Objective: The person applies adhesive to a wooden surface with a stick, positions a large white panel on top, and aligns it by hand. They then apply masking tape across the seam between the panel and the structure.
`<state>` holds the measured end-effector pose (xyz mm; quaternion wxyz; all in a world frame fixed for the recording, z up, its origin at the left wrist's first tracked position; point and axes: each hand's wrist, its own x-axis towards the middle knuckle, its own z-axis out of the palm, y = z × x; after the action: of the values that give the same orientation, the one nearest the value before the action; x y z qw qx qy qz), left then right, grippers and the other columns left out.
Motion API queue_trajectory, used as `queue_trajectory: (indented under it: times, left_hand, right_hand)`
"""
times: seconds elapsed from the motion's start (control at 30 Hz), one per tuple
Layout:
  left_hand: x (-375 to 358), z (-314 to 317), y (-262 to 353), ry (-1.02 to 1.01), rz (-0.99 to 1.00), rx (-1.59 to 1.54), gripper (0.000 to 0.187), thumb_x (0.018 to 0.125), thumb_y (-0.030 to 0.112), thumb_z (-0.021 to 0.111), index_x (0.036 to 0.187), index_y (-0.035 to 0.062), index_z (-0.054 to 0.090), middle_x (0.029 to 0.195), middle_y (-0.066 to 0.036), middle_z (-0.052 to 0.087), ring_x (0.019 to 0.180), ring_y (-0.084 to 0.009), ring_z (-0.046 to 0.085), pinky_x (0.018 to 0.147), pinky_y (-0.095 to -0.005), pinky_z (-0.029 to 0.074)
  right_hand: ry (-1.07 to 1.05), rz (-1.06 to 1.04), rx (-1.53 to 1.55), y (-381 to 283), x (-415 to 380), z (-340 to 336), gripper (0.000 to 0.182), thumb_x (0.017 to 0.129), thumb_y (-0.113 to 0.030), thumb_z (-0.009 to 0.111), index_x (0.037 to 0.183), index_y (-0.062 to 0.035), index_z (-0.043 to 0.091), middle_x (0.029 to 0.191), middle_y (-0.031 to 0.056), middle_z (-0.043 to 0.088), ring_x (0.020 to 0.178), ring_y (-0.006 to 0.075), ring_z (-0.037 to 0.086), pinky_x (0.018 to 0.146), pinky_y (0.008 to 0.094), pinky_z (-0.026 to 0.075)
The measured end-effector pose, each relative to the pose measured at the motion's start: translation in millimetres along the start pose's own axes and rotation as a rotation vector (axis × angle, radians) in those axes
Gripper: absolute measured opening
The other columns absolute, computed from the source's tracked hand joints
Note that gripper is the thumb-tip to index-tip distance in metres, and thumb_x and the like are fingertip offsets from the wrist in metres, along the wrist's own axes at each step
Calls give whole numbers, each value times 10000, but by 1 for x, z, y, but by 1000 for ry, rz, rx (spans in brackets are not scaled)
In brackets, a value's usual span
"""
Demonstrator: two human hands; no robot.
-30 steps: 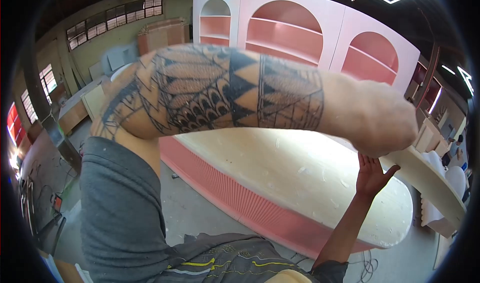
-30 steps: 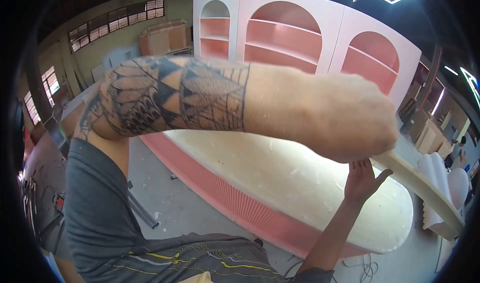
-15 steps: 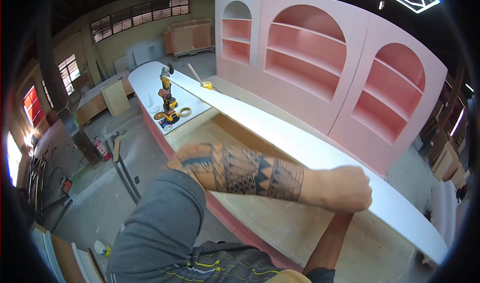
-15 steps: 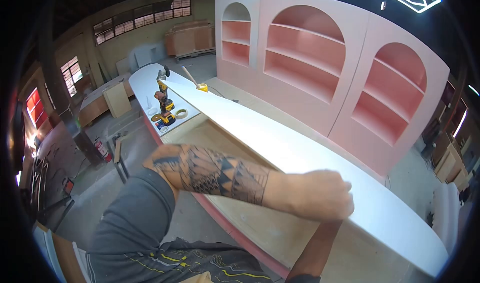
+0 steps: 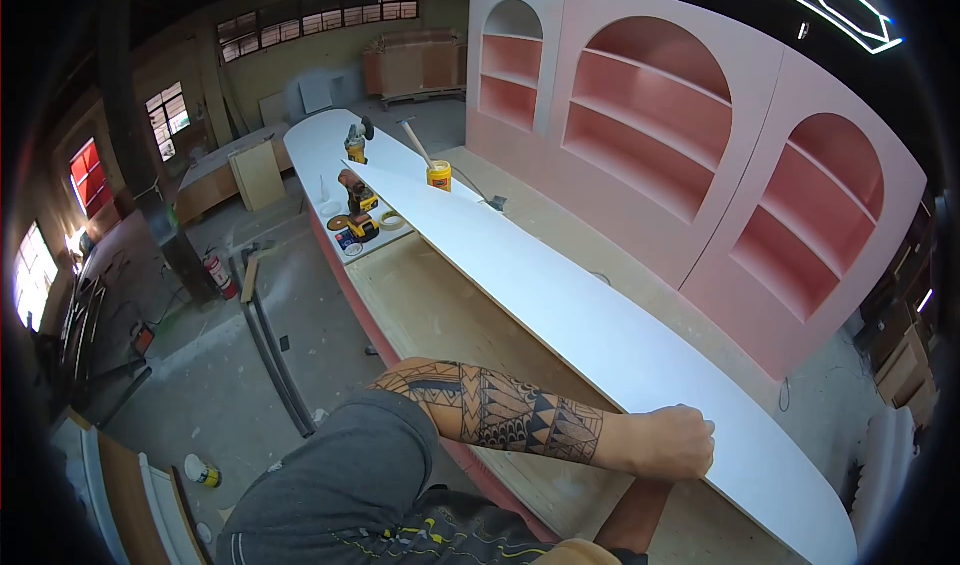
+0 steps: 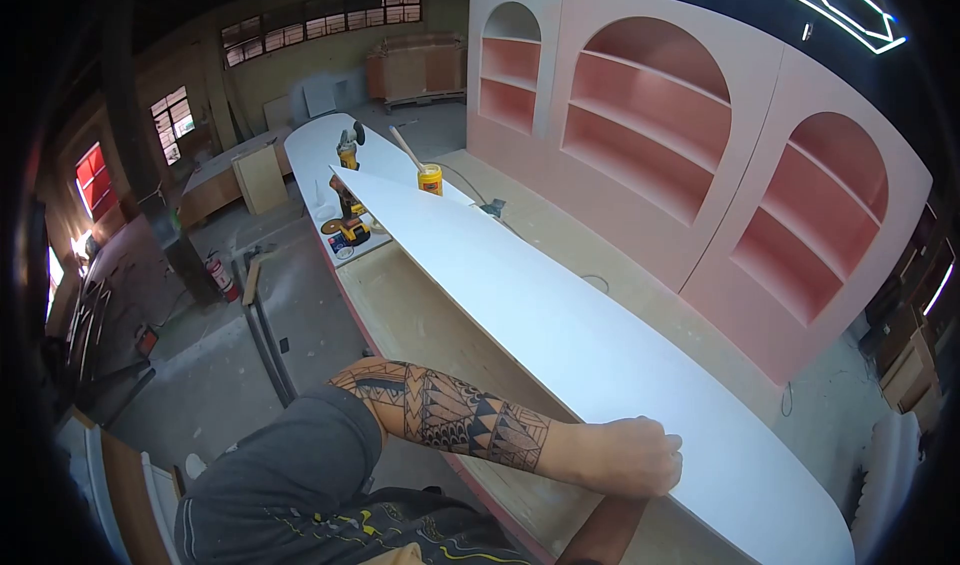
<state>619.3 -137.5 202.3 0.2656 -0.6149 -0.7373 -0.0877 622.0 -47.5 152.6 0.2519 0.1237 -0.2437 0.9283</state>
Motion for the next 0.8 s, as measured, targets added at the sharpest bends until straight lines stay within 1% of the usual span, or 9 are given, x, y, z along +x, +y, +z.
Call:
queue_trajectory:
  times: [0.17,0.23,0.27,0.33,0.57,0.63,0.67,0.73,0.8]
  left_hand:
    - [7,6,0,-21,25,-5,151,769,146,716,672,45,659,692,-62,655,728,-234,654,529,-370,541]
    - [9,7,5,-81,6,-17,131,776,163,719,704,55,729,736,-87,721,785,-271,703,596,-408,578]
    - [9,8,6,-80,8,-23,131,776,163,719,704,55,729,736,-87,721,785,-271,703,596,-408,578]
    - [9,8,7,-14,72,-19,142,751,144,717,667,40,668,685,-63,657,720,-235,647,524,-373,533]
    - [12,13,-7,-31,51,-5,141,751,156,719,672,49,672,689,-61,654,728,-239,653,539,-383,552]
    - [11,19,-10,-40,9,-10,133,751,176,727,688,59,725,731,-89,720,774,-278,705,593,-415,586]
    - [10,22,-12,-40,9,-8,133,751,176,727,688,59,725,731,-89,720,774,-278,705,593,-415,586]
    - [7,24,-17,-28,27,-44,145,762,158,717,683,47,667,708,-73,662,732,-244,665,538,-388,555]
    - [2,30,-13,-38,1,-52,139,767,163,716,687,51,698,722,-89,693,754,-261,686,569,-404,571]
  right_hand:
    - [64,-20,24,8,-15,3,713,1068,-608,470,1515,-52,494,1489,156,586,1414,363,532,1194,559,431]
    - [96,-30,28,2,-19,-10,714,1070,-611,465,1516,-54,495,1492,156,584,1417,363,530,1196,560,429]
    - [111,-35,28,4,-18,-11,715,1070,-613,463,1516,-55,496,1493,156,583,1418,364,529,1196,560,428]
    - [135,-46,27,1,-11,-18,716,1071,-616,459,1517,-57,497,1496,155,581,1420,364,527,1198,561,426]
    - [195,-81,58,7,6,-10,720,1075,-628,443,1521,-65,500,1507,154,575,1427,365,519,1202,563,419]
    - [210,-89,71,5,8,-13,721,1076,-631,439,1522,-67,501,1510,154,573,1430,366,517,1204,563,417]
    - [219,-92,76,1,7,-19,722,1076,-632,437,1522,-68,501,1511,154,572,1431,366,516,1204,563,415]
    - [237,-98,83,13,11,-1,723,1077,-636,432,1523,-70,502,1514,153,570,1433,367,514,1206,564,413]
    - [257,-101,87,19,10,4,725,1078,-639,428,1524,-72,503,1517,153,568,1435,367,512,1207,565,411]
